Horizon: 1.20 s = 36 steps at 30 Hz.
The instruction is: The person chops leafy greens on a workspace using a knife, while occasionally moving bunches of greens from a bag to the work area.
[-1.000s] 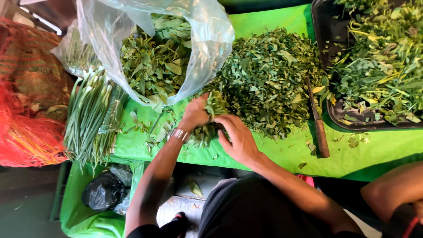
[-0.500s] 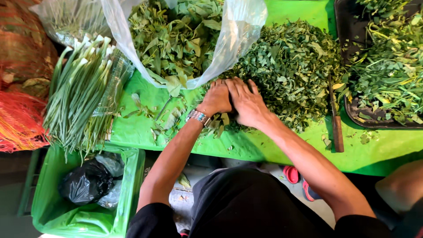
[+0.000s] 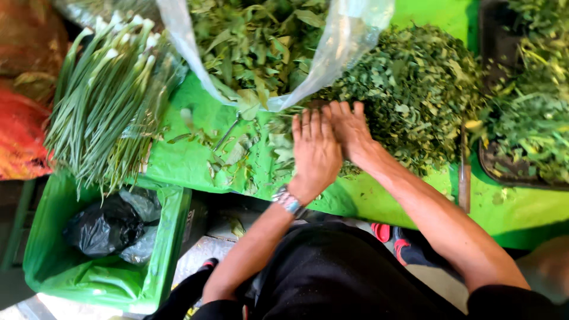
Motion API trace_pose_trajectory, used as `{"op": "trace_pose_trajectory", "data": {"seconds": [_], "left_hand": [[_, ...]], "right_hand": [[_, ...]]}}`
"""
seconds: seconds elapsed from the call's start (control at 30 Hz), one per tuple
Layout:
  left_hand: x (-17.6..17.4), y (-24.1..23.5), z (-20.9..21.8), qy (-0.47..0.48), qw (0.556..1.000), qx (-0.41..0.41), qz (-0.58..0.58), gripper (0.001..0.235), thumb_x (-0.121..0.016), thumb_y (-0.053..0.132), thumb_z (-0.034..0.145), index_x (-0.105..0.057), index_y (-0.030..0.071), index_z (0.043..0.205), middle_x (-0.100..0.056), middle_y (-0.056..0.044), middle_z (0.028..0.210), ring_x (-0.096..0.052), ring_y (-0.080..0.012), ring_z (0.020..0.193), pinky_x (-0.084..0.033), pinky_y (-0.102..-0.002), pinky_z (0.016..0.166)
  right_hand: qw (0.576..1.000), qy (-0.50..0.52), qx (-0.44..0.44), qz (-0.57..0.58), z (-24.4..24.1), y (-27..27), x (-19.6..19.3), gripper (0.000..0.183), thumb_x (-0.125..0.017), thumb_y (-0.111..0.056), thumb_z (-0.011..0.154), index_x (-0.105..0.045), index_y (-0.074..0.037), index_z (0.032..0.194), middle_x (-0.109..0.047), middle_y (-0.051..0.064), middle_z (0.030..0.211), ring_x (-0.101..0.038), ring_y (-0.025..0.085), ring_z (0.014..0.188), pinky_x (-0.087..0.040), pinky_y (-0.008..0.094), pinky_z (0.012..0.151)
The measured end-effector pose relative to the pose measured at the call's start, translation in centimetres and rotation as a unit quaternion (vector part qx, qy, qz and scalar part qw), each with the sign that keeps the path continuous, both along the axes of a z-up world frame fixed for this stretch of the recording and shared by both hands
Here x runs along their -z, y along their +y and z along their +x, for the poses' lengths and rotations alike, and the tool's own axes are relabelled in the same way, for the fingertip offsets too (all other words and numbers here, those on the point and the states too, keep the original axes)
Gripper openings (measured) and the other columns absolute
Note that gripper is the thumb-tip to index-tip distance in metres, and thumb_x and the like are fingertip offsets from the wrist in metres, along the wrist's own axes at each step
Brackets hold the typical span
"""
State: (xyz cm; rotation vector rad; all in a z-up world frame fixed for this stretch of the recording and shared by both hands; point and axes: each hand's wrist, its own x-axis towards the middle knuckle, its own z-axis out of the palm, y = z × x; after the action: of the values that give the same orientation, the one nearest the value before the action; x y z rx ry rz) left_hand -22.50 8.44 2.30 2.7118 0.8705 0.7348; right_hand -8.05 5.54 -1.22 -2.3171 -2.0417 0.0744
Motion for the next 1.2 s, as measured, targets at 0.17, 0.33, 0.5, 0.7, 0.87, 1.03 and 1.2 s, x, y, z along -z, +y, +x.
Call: {"op": "trace_pose_trajectory", "data": {"seconds": [0.17, 0.33, 0.5, 0.7, 0.87, 1.03, 1.2], "left_hand": [[2.7, 0.9, 0.8, -0.167, 0.983, -0.05, -0.057, 0.032, -0.058, 0.022, 0.103, -0.06, 0.006, 0.131, -0.063, -0.011, 0.138, -0.054, -0.0303, 0.138, -0.035, -0.051, 0.121], [4.2, 2.7, 1.4, -0.101, 0.993, -0.055, 0.002, 0.033, -0.06, 0.025, 0.098, -0.063, 0.009, 0.127, -0.066, -0.007, 0.133, -0.06, -0.0253, 0.115, -0.042, -0.045, 0.097], [4.0, 3.1, 1.8, -0.057, 0.996, -0.072, 0.013, 0.018, -0.062, 0.025, 0.097, -0.067, 0.013, 0.109, -0.067, -0.003, 0.108, -0.059, -0.0255, 0.099, -0.043, -0.044, 0.085], [3.4, 3.3, 2.4, -0.041, 0.995, -0.083, 0.037, 0.014, -0.063, 0.025, 0.099, -0.067, 0.012, 0.103, -0.065, -0.005, 0.099, -0.058, -0.0272, 0.096, -0.043, -0.045, 0.084], [3.3, 3.3, 2.6, 0.0, 0.996, -0.081, 0.034, 0.014, -0.064, 0.026, 0.096, -0.065, 0.012, 0.094, -0.063, -0.008, 0.094, -0.057, -0.0299, 0.093, -0.042, -0.047, 0.081], [3.5, 3.5, 2.5, 0.02, 0.996, -0.057, 0.061, 0.014, -0.065, 0.027, 0.093, -0.064, 0.013, 0.096, -0.062, -0.009, 0.096, -0.057, -0.0301, 0.093, -0.042, -0.048, 0.079], [3.6, 3.6, 2.4, 0.032, 0.997, -0.054, 0.036, 0.01, -0.064, 0.025, 0.09, -0.066, 0.015, 0.092, -0.064, -0.008, 0.096, -0.058, -0.0305, 0.093, -0.043, -0.049, 0.079]], "right_hand": [[0.999, 0.018, 0.004, 0.029, 0.1, -0.9, 0.5, 0.039, -0.063, -0.019, 0.095, -0.056, -0.004, 0.13, -0.055, 0.015, 0.122, -0.05, 0.033, 0.117, -0.035, 0.054, 0.097], [0.999, 0.031, -0.017, -0.035, 0.4, -0.6, -2.8, 0.073, -0.073, -0.019, 0.068, -0.05, 0.004, 0.134, -0.054, 0.02, 0.132, -0.05, 0.035, 0.121, -0.037, 0.05, 0.097], [0.997, 0.068, -0.011, -0.024, -0.6, -0.5, -6.3, 0.096, -0.08, -0.017, 0.062, -0.042, 0.007, 0.147, -0.053, 0.023, 0.139, -0.05, 0.037, 0.125, -0.037, 0.054, 0.098], [0.957, 0.161, 0.138, 0.195, 0.5, -11.9, -7.6, 0.065, -0.076, -0.007, 0.084, -0.053, -0.004, 0.146, -0.057, 0.019, 0.145, -0.051, 0.037, 0.138, -0.038, 0.049, 0.118], [0.877, 0.054, 0.413, 0.241, 1.7, -22.7, -2.6, 0.048, -0.075, -0.011, 0.096, -0.055, -0.004, 0.139, -0.056, 0.022, 0.129, -0.053, 0.041, 0.121, -0.043, 0.052, 0.105], [0.86, -0.049, 0.47, 0.193, 3.1, -26.3, 3.0, 0.057, -0.078, -0.015, 0.091, -0.055, -0.003, 0.141, -0.055, 0.025, 0.123, -0.052, 0.047, 0.111, -0.045, 0.057, 0.091], [0.869, -0.047, 0.469, 0.15, 4.7, -28.6, 2.2, 0.052, -0.067, -0.008, 0.084, -0.061, -0.008, 0.135, -0.059, 0.019, 0.12, -0.059, 0.044, 0.106, -0.051, 0.055, 0.085]]}}
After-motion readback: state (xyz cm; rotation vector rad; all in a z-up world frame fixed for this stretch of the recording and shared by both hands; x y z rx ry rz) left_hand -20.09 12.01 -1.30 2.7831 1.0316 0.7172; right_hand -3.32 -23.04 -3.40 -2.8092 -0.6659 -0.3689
